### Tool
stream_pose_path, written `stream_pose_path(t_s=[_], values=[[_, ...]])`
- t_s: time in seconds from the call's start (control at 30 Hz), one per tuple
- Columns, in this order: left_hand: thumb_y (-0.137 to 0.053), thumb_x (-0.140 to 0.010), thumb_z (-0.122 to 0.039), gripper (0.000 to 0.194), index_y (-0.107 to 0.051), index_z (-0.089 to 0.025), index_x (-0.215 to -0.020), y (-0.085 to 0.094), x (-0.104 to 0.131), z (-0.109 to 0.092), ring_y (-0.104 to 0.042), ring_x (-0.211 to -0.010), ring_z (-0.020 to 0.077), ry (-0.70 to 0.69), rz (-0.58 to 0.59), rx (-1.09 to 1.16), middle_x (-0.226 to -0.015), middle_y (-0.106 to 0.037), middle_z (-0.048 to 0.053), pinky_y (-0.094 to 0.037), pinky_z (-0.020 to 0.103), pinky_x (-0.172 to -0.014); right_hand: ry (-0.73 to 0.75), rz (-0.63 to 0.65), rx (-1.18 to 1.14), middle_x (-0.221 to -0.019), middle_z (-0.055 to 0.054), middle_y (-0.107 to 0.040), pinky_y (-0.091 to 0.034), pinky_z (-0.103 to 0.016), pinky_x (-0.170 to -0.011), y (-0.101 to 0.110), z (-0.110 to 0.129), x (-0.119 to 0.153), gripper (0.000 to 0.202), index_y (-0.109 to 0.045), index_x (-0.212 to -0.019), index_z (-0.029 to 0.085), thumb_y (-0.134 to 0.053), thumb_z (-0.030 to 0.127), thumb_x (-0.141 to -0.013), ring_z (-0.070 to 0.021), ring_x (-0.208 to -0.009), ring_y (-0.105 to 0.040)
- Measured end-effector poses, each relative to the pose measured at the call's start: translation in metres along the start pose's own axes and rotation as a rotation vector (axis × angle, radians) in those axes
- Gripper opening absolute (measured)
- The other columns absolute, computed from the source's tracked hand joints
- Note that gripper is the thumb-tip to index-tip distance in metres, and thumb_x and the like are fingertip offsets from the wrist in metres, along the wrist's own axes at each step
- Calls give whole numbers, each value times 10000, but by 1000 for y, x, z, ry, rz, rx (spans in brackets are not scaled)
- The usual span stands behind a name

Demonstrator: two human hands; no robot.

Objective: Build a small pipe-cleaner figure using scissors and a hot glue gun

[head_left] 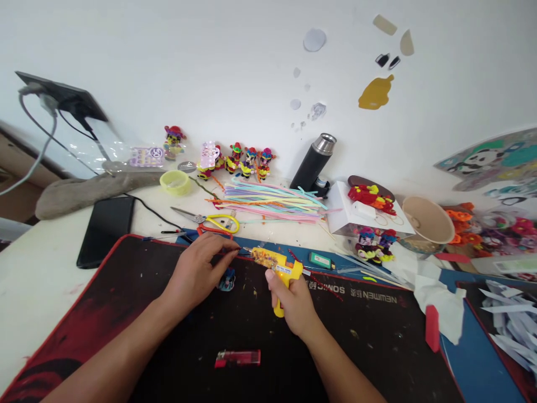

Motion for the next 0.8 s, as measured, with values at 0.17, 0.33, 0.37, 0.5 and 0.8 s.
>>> stream_pose_path(t_s=[0.17, 0.33, 0.37, 0.5, 0.8], values=[[-621, -1028, -305, 149, -747, -232, -998, 1, 0, 0, -718, -930, 244, 8, -4, 1, -954, -779, 52, -576, 380, -875, 3, -5, 9, -436, 15, -483, -397, -241, -447, 1, -3, 0, 662, -530, -554, 223, -634, 802, -856, -125, -434, -484], [-619, -1031, -305, 148, -745, -234, -1001, 1, 0, 0, -719, -921, 240, 0, 1, 1, -945, -781, 47, -576, 376, -872, -8, 3, 3, -440, 21, -491, -408, -243, -440, 1, -4, 0, 643, -552, -596, 223, -642, 808, -847, -130, -429, -493], [-620, -1031, -305, 147, -744, -233, -999, 1, 0, 0, -719, -919, 239, -4, -1, 1, -942, -780, 46, -575, 374, -870, -5, 2, 2, -444, 19, -496, -412, -244, -444, 1, -4, 0, 646, -552, -595, 223, -642, 811, -847, -132, -435, -498], [-626, -1031, -307, 148, -746, -228, -998, 1, -1, 0, -717, -919, 237, -6, -9, 2, -941, -778, 49, -574, 368, -869, 9, 3, 0, -441, 12, -496, -413, -246, -449, 0, -5, 0, 665, -547, -574, 221, -639, 819, -849, -137, -446, -507], [-612, -1036, -311, 163, -748, -225, -1006, 2, -2, -2, -724, -929, 248, -24, -3, -27, -948, -786, 59, -576, 388, -879, -27, 12, -36, -439, 37, -497, -380, -228, -445, -2, -13, -1, 623, -585, -633, 200, -688, 781, -836, -102, -404, -445]])
Point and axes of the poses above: each hand's wrist, its own x-axis away from the middle knuckle, its own y-axis out of the back of the hand, z = x × y, the point moved 2 cm from there along -x, towards the middle knuckle
